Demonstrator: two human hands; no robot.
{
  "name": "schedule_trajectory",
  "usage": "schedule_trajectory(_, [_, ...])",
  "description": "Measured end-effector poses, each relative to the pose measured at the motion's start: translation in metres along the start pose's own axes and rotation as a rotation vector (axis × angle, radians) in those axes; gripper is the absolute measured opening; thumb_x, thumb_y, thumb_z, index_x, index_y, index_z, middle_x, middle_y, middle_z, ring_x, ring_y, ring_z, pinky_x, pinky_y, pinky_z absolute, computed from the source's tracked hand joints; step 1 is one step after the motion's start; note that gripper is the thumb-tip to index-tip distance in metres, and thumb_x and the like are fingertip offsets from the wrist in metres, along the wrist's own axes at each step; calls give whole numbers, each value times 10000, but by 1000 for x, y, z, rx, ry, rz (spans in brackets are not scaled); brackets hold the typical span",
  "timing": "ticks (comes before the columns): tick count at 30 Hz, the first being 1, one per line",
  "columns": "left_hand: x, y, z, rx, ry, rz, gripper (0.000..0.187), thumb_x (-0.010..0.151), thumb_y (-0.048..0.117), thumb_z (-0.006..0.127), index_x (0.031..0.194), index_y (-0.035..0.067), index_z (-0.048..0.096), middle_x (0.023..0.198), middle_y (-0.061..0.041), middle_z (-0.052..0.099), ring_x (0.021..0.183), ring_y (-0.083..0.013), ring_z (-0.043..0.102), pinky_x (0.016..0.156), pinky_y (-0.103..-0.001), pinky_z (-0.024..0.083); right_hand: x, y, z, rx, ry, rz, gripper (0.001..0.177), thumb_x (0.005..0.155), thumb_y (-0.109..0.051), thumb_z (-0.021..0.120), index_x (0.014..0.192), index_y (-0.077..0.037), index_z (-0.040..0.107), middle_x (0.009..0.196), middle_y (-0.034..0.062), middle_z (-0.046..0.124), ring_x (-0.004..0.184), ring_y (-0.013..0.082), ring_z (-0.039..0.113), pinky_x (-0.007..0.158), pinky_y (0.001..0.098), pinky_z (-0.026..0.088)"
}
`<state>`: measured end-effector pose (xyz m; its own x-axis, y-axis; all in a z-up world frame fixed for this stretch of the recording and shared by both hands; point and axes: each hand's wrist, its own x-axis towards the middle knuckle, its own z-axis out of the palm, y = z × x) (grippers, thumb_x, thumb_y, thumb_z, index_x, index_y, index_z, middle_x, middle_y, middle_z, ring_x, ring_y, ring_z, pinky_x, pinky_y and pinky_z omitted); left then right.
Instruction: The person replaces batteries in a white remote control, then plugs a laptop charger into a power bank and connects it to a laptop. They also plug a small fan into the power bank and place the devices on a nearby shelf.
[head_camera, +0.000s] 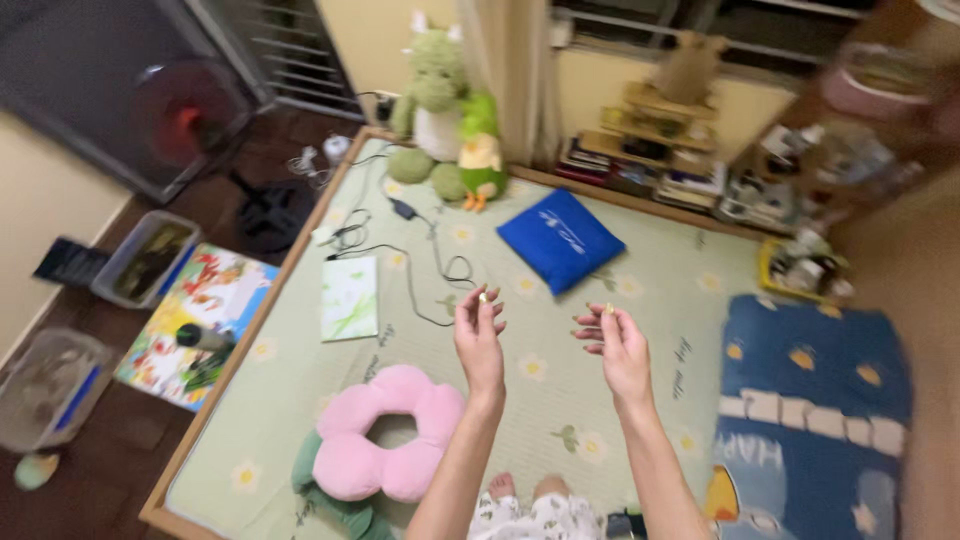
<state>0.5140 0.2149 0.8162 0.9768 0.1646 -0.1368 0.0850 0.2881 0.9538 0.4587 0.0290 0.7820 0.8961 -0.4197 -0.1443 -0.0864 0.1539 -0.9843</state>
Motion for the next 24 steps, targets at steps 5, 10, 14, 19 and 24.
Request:
schedule_trajectory(5, [90,16,-5,-20,101,92,357,1052,255,527,1340,46,564,1273,-80,689,1067,-141,654,844,-281,522,98,-21,82,-4,-155,-60,385,1090,-352,457,1237,-37,623,1073,81,748,882,147,708,721,270,532])
schedule_trajectory(10, [201,30,16,-107,204,150,370,1046,256,529,1345,38,549,1269,-77,677,1059,-137,648,837,-278,524,223,-50,158,-33,-284,-124,392,1092,-362,457,1227,-34,624,1061,83,752,868,140,720,723,264,541])
schedule_trajectory(14, [300,50,42,-136,293,181,369,1047,258,519,1343,40,543,1262,-77,678,1049,-138,653,836,-280,526,324,-79,211,-42,-375,-104,393,1072,-368,473,1222,-40,629,1051,79,746,861,139,724,704,273,550])
schedule_trajectory(19, [403,66,54,-148,400,184,369,1057,263,512,1352,44,547,1253,-81,677,1058,-140,640,857,-285,519,433,-95,283,-87,-472,-91,410,1084,-394,459,1234,-53,628,1058,68,753,873,127,719,719,261,536])
schedule_trajectory(24, [511,72,51,-157,447,181,364,1055,260,506,1353,53,539,1257,-67,675,1057,-146,634,860,-283,515,531,-85,358,-98,-560,-82,405,1087,-380,459,1258,-54,626,1071,72,743,883,131,712,729,259,525])
